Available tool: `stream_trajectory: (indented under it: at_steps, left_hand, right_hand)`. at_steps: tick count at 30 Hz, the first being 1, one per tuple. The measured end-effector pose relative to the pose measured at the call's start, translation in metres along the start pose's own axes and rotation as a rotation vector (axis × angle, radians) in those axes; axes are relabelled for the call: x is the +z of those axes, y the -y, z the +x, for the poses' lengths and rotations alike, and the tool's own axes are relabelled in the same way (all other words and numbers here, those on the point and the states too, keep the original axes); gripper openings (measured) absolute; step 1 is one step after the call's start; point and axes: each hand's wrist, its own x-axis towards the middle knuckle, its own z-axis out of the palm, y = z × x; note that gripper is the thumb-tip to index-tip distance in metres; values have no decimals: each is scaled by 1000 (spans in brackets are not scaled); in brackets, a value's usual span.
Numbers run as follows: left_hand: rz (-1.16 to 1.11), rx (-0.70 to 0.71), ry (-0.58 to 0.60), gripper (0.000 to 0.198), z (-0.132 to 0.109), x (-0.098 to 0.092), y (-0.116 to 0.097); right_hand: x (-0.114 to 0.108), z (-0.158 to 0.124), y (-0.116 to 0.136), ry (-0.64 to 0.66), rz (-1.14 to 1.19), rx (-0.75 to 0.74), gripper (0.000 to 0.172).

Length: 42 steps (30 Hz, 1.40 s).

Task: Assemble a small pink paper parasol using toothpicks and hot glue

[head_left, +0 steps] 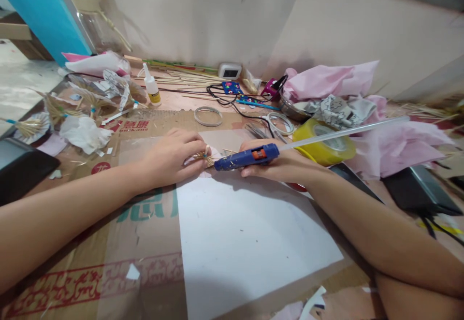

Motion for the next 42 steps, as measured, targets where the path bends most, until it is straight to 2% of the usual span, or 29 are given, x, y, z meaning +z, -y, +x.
stream_trajectory:
  at_steps: [24, 32, 42]
  left_hand:
    - [12, 0, 5, 25, 0, 0, 0]
    - [12, 7, -3, 24, 0, 0, 0]
    - [11, -8, 9, 25, 0, 0, -1]
  right_hand:
    - [2, 1, 0, 23, 59, 42, 34]
    - [3, 0, 2, 10, 79, 12, 33]
    - [-2, -1, 5, 56, 54, 36, 33]
